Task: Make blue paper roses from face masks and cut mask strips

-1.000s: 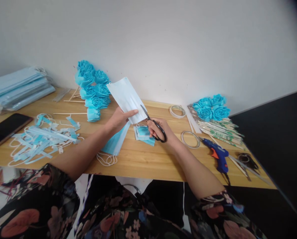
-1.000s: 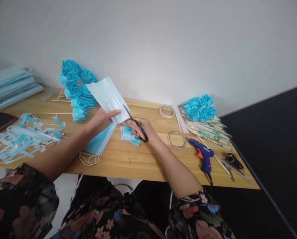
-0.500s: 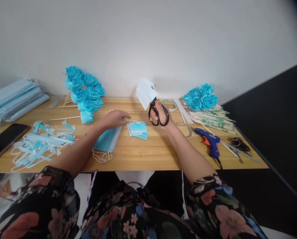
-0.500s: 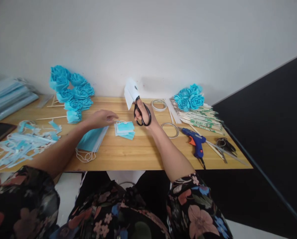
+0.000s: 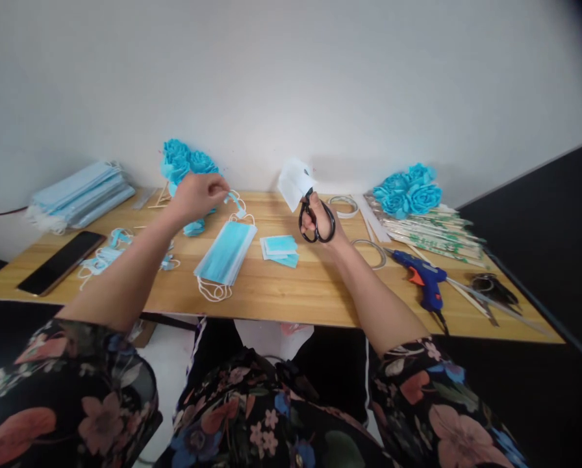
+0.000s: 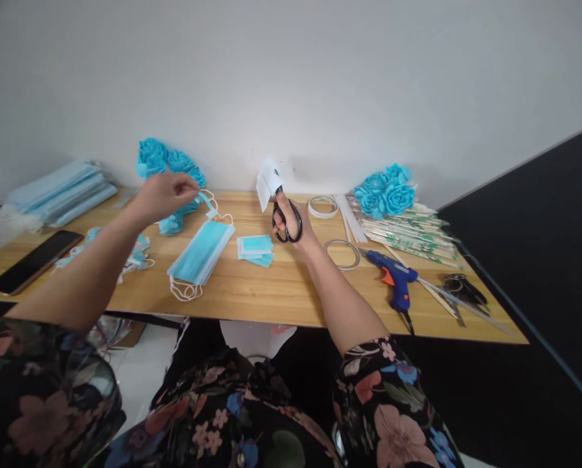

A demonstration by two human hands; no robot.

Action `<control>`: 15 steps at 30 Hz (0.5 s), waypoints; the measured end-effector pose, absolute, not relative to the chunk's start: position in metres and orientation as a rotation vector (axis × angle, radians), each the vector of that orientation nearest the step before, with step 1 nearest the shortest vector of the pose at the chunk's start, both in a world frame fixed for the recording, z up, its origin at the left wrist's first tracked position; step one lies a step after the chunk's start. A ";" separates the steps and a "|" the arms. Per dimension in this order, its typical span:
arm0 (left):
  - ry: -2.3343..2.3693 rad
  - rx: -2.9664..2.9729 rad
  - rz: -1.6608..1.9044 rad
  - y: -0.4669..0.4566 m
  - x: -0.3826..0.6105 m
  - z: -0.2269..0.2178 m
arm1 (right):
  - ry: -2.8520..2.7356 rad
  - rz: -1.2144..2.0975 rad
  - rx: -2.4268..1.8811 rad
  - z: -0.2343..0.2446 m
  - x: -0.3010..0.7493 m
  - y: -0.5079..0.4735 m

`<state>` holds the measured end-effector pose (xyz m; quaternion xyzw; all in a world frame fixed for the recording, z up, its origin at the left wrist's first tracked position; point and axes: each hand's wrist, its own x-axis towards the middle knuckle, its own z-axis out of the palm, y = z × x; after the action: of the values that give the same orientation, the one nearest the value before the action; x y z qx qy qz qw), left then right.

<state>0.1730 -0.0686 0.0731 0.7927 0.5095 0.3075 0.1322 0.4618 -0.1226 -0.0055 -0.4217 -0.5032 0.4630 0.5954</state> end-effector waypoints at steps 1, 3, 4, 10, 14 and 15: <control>1.545 2.349 0.869 -0.075 0.157 0.084 | -1.166 1.079 -0.981 -0.006 0.461 -0.123; 1.688 2.401 0.793 -0.089 0.120 0.100 | -1.165 1.091 -0.978 -0.006 0.460 -0.123; 1.768 2.402 0.754 -0.095 0.101 0.105 | -1.167 1.100 -0.975 -0.006 0.459 -0.123; 2.163 2.310 0.540 -0.114 0.002 0.086 | -1.214 1.124 -0.919 -0.012 0.457 -0.122; 1.964 2.306 1.093 -0.117 -0.007 0.059 | -1.246 1.121 -0.931 -0.013 0.455 -0.123; 1.867 2.268 1.133 -0.118 0.002 0.054 | -1.252 1.121 -0.943 -0.013 0.454 -0.124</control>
<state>0.0025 -0.1177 0.0535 0.7204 0.5929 0.3599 -0.0036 0.4540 -0.1237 -0.0128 -0.4020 -0.5335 0.4776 0.5707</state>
